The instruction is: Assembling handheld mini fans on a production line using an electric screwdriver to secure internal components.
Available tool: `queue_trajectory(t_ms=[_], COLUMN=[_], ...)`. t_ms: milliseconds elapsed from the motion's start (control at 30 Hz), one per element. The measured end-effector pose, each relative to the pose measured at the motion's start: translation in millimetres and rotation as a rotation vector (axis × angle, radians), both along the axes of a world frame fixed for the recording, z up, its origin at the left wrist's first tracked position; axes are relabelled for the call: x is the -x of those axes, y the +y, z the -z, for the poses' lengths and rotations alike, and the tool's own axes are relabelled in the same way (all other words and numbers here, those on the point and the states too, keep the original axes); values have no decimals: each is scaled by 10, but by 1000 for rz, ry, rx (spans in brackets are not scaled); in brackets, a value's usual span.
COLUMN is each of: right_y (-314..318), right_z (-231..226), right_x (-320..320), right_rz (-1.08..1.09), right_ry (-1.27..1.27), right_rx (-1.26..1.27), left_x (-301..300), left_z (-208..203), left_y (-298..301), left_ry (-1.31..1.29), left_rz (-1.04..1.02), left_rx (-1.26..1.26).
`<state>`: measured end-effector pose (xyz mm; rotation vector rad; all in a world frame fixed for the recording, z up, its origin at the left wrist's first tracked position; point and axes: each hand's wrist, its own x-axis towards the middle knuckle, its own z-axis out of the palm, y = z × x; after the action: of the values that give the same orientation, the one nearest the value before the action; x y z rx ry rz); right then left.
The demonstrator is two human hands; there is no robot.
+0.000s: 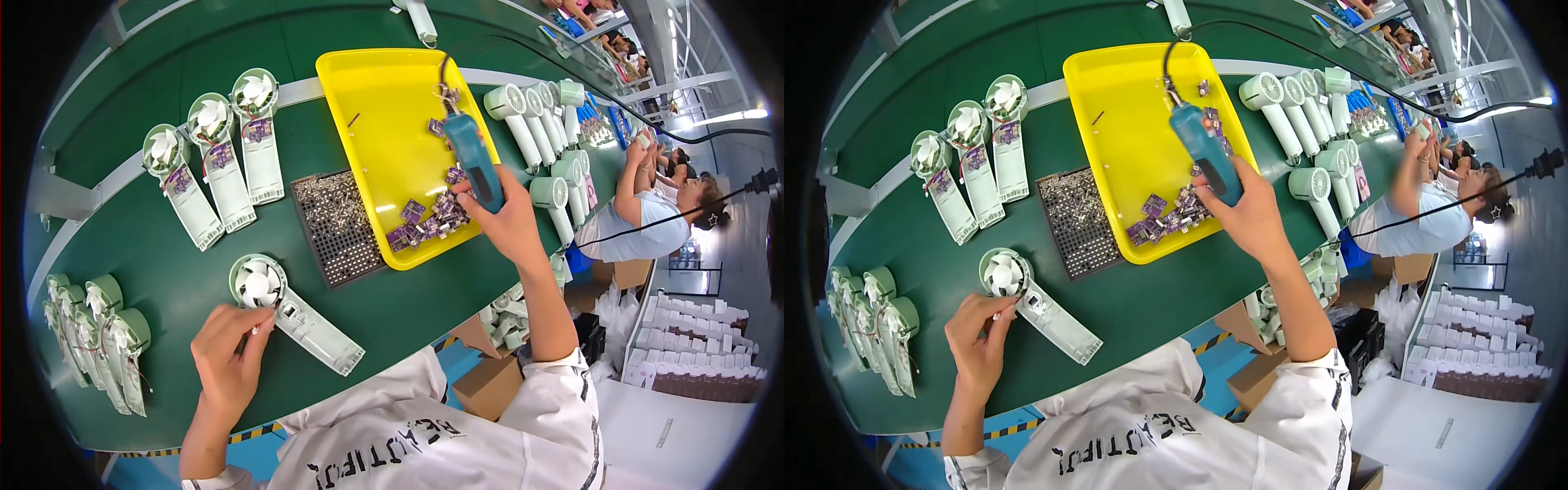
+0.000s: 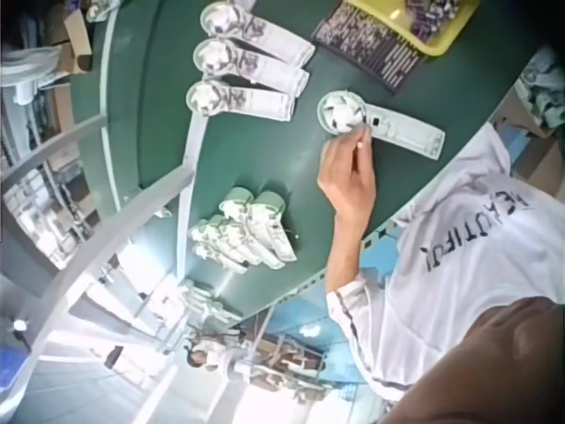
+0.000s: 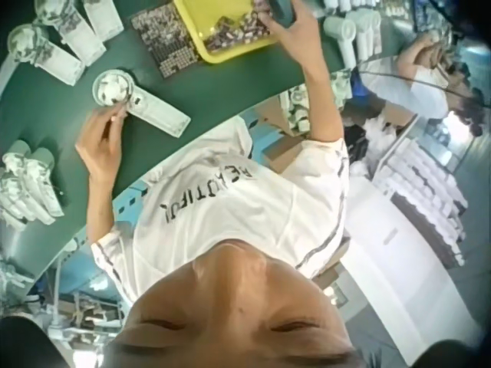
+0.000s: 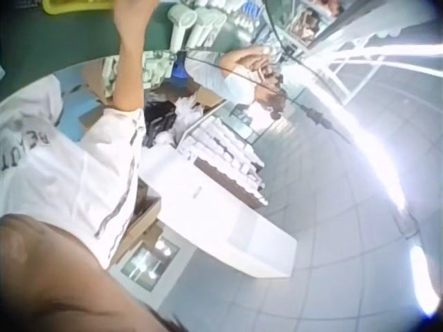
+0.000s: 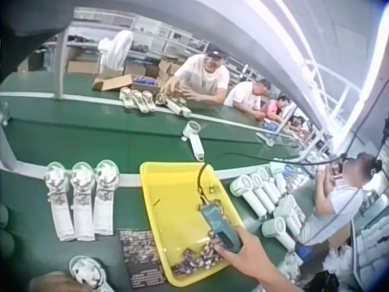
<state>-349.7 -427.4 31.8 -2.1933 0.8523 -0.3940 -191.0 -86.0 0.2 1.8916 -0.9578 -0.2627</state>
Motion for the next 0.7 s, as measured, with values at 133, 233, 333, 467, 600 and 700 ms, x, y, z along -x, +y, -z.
queue_trajectory(t_ms=[133,233,333,467,600,700], right_y=[149,291,265,248,176,310], right_z=[87,31,174,223,164,25], right_x=[-84,-123,-160,-135,-77,-198], right_rz=[24,62,43,21,-31,-58], right_ry=[189,233,244,299,168,106], right_rx=[364,482,585,708,745,589], left_x=[4,-2,-70,-127,-137,-168], left_z=[143,187,286,372,387,359], left_y=[-50,-91,-74,16,34,33], left_ry=[-57,-45,-74,-16,215,336], left_rz=[-13,-7,48,23,-21,5], left_rx=[110,158,203,321,292,267])
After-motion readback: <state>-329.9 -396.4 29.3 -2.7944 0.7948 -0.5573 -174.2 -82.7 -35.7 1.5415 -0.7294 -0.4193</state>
